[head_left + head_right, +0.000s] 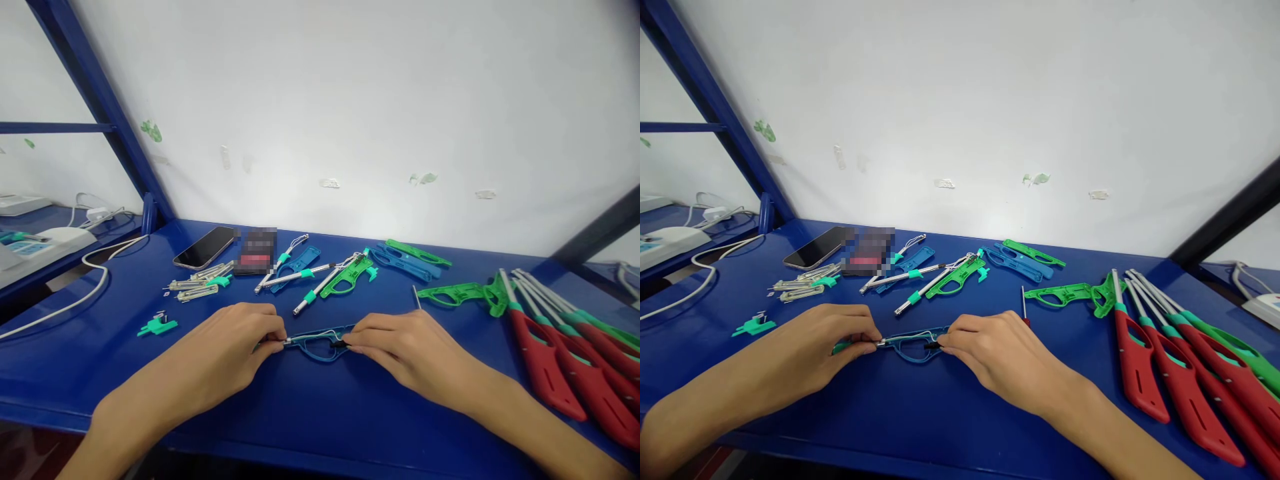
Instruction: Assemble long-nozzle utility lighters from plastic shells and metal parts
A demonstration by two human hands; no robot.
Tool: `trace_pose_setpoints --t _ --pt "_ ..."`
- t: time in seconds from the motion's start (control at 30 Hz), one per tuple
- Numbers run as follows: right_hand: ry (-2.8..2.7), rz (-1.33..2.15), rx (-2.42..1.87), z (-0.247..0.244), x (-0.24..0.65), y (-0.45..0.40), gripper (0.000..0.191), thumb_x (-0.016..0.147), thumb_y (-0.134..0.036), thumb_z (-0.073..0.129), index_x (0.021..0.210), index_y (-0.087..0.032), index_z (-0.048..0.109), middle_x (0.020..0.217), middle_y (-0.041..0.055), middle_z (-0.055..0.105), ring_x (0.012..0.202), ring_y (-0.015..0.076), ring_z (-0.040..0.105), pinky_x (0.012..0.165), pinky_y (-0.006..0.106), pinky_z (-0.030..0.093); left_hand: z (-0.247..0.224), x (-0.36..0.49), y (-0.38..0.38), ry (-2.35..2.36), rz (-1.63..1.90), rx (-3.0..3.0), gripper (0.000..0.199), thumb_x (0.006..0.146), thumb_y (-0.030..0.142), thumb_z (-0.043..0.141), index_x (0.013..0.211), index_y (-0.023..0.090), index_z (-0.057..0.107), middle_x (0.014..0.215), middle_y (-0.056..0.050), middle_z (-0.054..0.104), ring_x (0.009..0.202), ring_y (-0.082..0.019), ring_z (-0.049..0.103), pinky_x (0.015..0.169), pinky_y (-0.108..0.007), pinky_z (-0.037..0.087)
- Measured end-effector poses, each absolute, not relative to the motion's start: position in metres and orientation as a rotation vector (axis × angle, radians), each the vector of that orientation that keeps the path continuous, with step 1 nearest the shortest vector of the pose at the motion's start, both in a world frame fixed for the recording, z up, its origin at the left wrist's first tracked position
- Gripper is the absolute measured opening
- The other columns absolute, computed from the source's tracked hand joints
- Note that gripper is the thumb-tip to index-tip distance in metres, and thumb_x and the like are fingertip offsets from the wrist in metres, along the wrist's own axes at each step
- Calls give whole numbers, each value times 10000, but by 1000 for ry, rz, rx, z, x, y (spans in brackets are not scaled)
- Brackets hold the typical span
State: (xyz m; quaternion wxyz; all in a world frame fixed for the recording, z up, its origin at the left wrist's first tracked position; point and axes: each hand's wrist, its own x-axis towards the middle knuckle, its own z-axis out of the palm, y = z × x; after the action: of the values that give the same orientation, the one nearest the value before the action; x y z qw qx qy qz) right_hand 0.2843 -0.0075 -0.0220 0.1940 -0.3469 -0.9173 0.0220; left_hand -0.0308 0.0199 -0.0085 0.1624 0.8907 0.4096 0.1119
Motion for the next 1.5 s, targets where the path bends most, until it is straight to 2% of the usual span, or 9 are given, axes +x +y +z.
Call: trace_pose_setpoints --t 0.33,0.53,0.73,0.87,1.1,1.27,1.5 --pt "-2604 118 -1033 -21 286 -8 268 1105 -211 557 1153 -259 816 1068 32 839 865 162 811 740 219 581 -4 -24 21 1146 335 2554 195 1085 265 600 1069 346 777 1075 72 771 975 -154 729 872 -293 479" --pt "-2607 130 -1030 -18 288 -8 264 1104 -211 559 1141 -260 816 1050 32 851 859 173 822 752 226 590 -3 -22 19 1120 322 2557 210 1103 264 571 1029 327 757 1097 74 768 1009 -158 725 901 -303 470" --pt "-2597 97 -1022 -18 289 -9 247 1090 -202 584 1157 -260 815 1054 29 859 847 165 828 740 215 594 -4 -24 20 1138 352 2591 193 1120 292 554 1127 328 743 1142 66 763 1030 -162 726 908 -313 476" --pt "-2576 83 -1026 -21 289 -9 256 1076 -184 601 1210 -261 806 1064 23 862 845 166 833 753 223 612 -7 -24 22 1140 333 2621 192 1131 297 538 1109 317 728 1160 58 757 1044 -168 723 928 -322 477" --pt "-2579 115 -1051 -27 292 -7 306 1138 -283 495 1177 -249 796 1097 9 853 884 198 839 792 299 660 -10 -24 27 1115 315 2678 199 1133 271 524 1113 318 716 1203 61 749 1071 -174 716 934 -330 492" --pt "-2580 112 -1045 -27 292 -7 329 1147 -301 465 1163 -258 791 1081 1 854 860 198 840 748 298 665 -9 -23 27 1153 329 2662 202 1136 280 516 1140 336 709 1187 79 751 1078 -171 716 938 -342 499" --pt "-2582 129 -1024 -26 292 -7 321 1144 -277 467 1152 -251 786 1085 3 852 858 192 839 784 295 671 -10 -26 25 1136 309 2659 222 1137 275 506 1162 348 714 1210 80 753 1098 -167 712 971 -340 506"
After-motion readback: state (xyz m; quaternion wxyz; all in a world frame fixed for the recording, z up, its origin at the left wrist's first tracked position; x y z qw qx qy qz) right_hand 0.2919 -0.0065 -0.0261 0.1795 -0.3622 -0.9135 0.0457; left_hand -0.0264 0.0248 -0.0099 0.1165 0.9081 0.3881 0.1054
